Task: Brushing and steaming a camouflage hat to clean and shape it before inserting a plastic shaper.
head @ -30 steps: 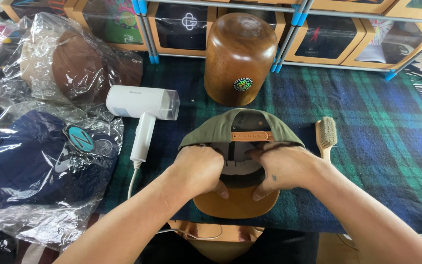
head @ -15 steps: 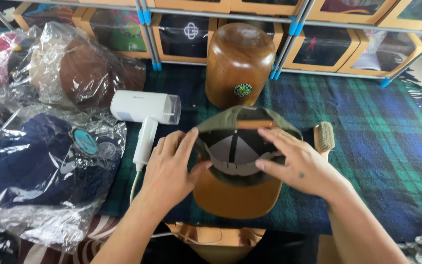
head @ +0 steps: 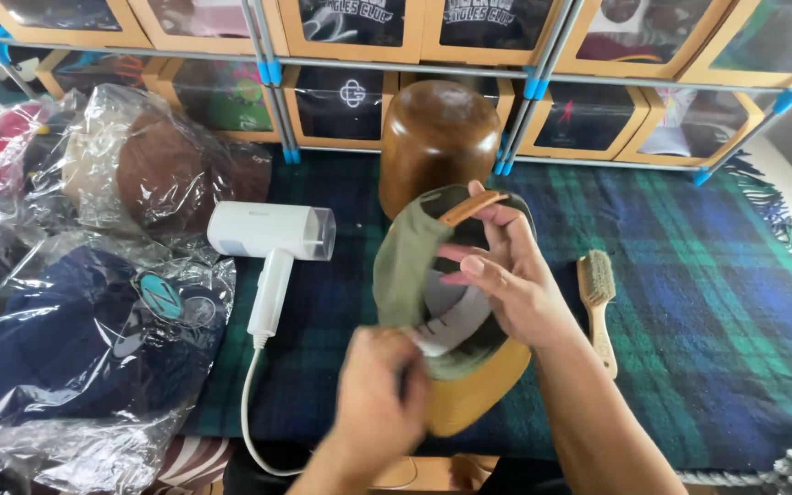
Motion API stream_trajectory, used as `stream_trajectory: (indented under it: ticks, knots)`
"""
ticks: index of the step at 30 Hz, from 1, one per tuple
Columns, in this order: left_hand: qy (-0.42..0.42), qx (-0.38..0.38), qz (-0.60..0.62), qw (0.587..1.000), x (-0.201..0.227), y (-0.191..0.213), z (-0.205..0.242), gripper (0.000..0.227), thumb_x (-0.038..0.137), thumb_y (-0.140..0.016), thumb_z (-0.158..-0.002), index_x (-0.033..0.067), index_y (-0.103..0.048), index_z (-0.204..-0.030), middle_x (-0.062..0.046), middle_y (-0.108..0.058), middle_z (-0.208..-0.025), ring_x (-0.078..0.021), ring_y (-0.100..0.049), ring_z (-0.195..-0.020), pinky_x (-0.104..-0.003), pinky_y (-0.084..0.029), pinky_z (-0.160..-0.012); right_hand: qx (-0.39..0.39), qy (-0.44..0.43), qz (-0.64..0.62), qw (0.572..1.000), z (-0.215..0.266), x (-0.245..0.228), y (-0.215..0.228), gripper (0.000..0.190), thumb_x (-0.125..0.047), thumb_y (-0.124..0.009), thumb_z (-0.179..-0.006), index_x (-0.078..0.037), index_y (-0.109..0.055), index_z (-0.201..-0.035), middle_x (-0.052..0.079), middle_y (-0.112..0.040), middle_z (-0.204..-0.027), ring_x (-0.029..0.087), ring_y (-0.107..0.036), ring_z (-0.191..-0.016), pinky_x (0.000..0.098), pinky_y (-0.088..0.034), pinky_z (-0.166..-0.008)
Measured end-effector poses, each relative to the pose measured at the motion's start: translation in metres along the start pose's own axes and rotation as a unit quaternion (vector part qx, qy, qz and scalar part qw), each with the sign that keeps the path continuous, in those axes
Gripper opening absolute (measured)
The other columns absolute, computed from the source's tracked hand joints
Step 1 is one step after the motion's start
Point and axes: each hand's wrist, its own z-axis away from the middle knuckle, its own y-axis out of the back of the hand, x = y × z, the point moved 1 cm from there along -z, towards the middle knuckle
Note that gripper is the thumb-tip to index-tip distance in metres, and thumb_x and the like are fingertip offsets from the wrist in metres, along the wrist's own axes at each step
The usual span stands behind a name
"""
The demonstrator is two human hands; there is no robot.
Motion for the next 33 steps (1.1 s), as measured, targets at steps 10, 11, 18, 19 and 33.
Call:
stream_trajectory:
  ticks: [10, 11, 18, 19, 33]
  knots:
    - [-0.025, 0.094, 0.063, 0.993, -0.011, 0.053, -0.065, 0.036, 0.025, -0.06, -0.101, 0.0023, -0.056, -0.128, -0.018, -0.06, -0.134, -0.0358, -0.058, -0.128, -0.048, -0.047, -0.114, -0.091, -0.103, -0.133, 0.982, -0.015, -0.025, 0.027, 0.066, 0.01, -0.067, -0.083, -0.003, -0.05, -0.146, 0.021, -0.07, -0.126, 0.033, -0.074, -0.105, 0.0437, -0.061, -0.092]
    - [-0.013, 0.026, 0.121, 0.992, -0.03, 0.054, -0.082, 0.048, 0.027, -0.062, -0.102, 0.0021, -0.05, -0.141, -0.019, -0.05, -0.148, -0.0371, -0.039, -0.142, -0.051, -0.03, -0.12, -0.139, -0.052, -0.119, 0.982, -0.019, -0.016, 0.041, 0.067, 0.011, -0.066, -0.076, 0.007, -0.051, -0.141, 0.025, -0.07, -0.103, 0.033, -0.074, -0.089, 0.042, -0.062, -0.076]
    - [0.143, -0.086, 0.536, 0.828, -0.062, 0.027, -0.131, 0.072, -0.014, -0.074, -0.081, -0.0019, -0.05, -0.147, -0.017, -0.075, -0.111, -0.0262, -0.074, -0.096, -0.04, -0.062, -0.085, -0.092, 0.01, 0.101, 0.991, -0.023, -0.04, 0.056, 0.069, 0.006, -0.076, -0.076, 0.007, -0.057, -0.142, 0.024, -0.075, -0.094, 0.022, -0.071, -0.083, 0.0345, -0.059, -0.073]
    - [0.139, -0.091, 0.536, 0.828, -0.076, 0.023, -0.129, 0.072, -0.014, -0.074, -0.081, -0.0019, -0.05, -0.147, -0.017, -0.075, -0.111, -0.0262, -0.074, -0.096, -0.04, -0.062, -0.085, -0.089, 0.015, 0.103, 0.991, -0.014, -0.043, 0.058, 0.069, 0.006, -0.076, -0.076, 0.007, -0.057, -0.142, 0.024, -0.075, -0.094, 0.022, -0.071, -0.083, 0.0345, -0.059, -0.073]
    - [0.252, 0.076, 0.416, 0.87, -0.164, -0.046, -0.289, 0.02, 0.015, -0.08, -0.09, 0.0096, -0.081, -0.11, -0.003, -0.054, -0.094, -0.0196, -0.061, -0.082, -0.039, -0.064, -0.067, 0.178, 0.229, 0.194, 0.937, -0.197, 0.02, 0.156, 0.009, 0.008, -0.068, -0.088, 0.002, -0.075, -0.09, 0.017, -0.068, -0.12, 0.024, -0.066, -0.111, 0.0377, -0.05, -0.097]
